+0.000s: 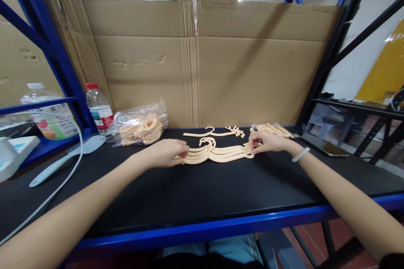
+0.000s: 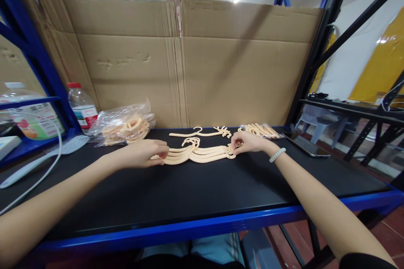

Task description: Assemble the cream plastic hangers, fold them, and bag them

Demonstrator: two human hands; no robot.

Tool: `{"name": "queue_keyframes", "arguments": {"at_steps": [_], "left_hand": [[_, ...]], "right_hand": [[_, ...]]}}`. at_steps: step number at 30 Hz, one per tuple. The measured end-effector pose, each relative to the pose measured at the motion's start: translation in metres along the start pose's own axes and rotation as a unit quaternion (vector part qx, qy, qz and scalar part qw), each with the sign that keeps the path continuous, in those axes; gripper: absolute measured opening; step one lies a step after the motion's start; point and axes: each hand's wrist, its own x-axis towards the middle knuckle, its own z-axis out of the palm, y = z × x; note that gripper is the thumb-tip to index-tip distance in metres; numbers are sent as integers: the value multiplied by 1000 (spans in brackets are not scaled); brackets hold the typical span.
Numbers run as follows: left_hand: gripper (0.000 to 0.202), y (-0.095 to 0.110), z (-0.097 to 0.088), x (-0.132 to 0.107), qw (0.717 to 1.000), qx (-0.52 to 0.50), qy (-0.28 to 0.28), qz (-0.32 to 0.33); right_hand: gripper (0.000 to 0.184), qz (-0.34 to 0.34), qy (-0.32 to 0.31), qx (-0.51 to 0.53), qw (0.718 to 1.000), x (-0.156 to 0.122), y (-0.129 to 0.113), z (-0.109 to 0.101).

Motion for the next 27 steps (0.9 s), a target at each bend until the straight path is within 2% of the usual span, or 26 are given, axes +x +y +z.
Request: {"name": "queue_keyframes", "arguments": {"at_steps": [3,5,9,13,21,27], "left_hand": [[4,-6,5,0,1000,-13,26,12],[5,-10,8,0,999,-34,36,19],[10,-15,12,2,997,-65,19,23],[10,-16,13,5,997,-77,14,10],[9,-20,20,7,994,-103,39,6],[24,-23,19,3,994,-92,50,-9]], "right_hand": [[25,18,24,-11,1000,0,0,1],[35,19,32,-19,999,1,3,3],[49,23,22,-21,999,2,12,7],[48,38,8,-21,999,2,17,8],[49,51,3,-33,998,0,12,3],[43,41,16,-35,998,0,10,3]]}}
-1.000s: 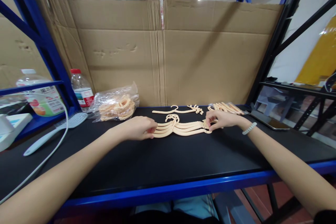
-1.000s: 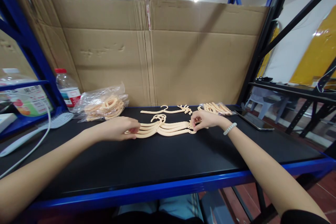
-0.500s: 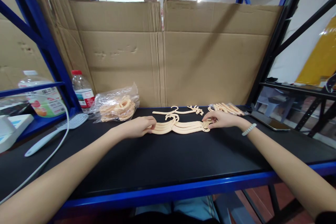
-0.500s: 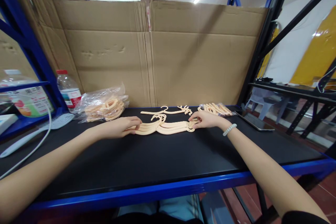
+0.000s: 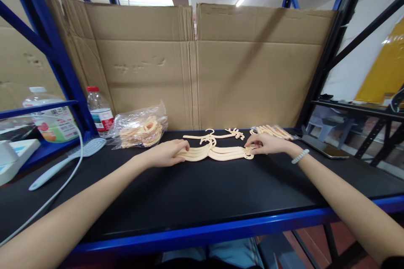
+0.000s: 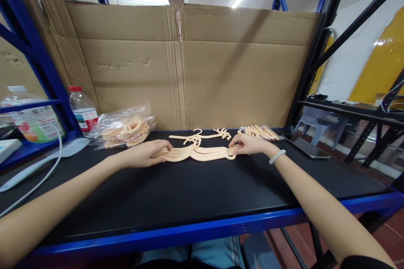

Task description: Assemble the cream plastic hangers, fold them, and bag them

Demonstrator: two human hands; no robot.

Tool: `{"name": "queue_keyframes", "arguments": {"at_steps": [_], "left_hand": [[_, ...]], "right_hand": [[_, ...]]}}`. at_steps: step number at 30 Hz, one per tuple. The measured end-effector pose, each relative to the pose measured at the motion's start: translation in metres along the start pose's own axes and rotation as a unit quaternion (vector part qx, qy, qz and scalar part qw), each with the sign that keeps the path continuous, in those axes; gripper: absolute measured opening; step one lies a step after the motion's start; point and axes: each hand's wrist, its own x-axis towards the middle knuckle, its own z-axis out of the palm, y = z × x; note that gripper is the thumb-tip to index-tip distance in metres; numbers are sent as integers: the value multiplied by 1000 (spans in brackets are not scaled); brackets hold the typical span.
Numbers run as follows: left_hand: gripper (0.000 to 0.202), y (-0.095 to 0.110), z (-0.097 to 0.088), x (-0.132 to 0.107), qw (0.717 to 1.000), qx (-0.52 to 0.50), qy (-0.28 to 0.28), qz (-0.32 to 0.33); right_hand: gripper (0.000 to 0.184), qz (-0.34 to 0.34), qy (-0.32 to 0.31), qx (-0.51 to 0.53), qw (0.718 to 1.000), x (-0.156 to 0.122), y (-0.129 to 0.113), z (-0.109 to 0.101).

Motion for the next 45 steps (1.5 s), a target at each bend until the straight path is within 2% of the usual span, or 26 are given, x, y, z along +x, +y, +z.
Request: {"name": "queue_keyframes", "arguments": {"at_steps": [4,12,19,36,39,42,44,45], "left_hand": [[26,0,-2,0,1000,14,1,10],[25,-1,-3,0,999,28,12,31],[24,0,-3,0,999,31,21,38],[24,9,-8,2,997,63,26,34],[24,12,-9,1,997,65,28,35],[24,13,-9,0,996,68,36,39],[24,14,-9,0,995,72,45,44],[24,14,-8,0,995,75,47,46]], "right_hand": [[38,0,28,-5,1000,0,-4,-3],[24,-11,156,-43,987,5,-1,3],[18,-29,206,-44,977,8,-2,4],[17,-68,226,-69,969,14,1,16],[16,-65,252,-48,964,12,-7,13],[16,-68,364,-10,929,1,-35,-8],[19,-104,476,41,872,-12,-59,-29],[22,-125,514,66,846,-20,-69,-40]]}}
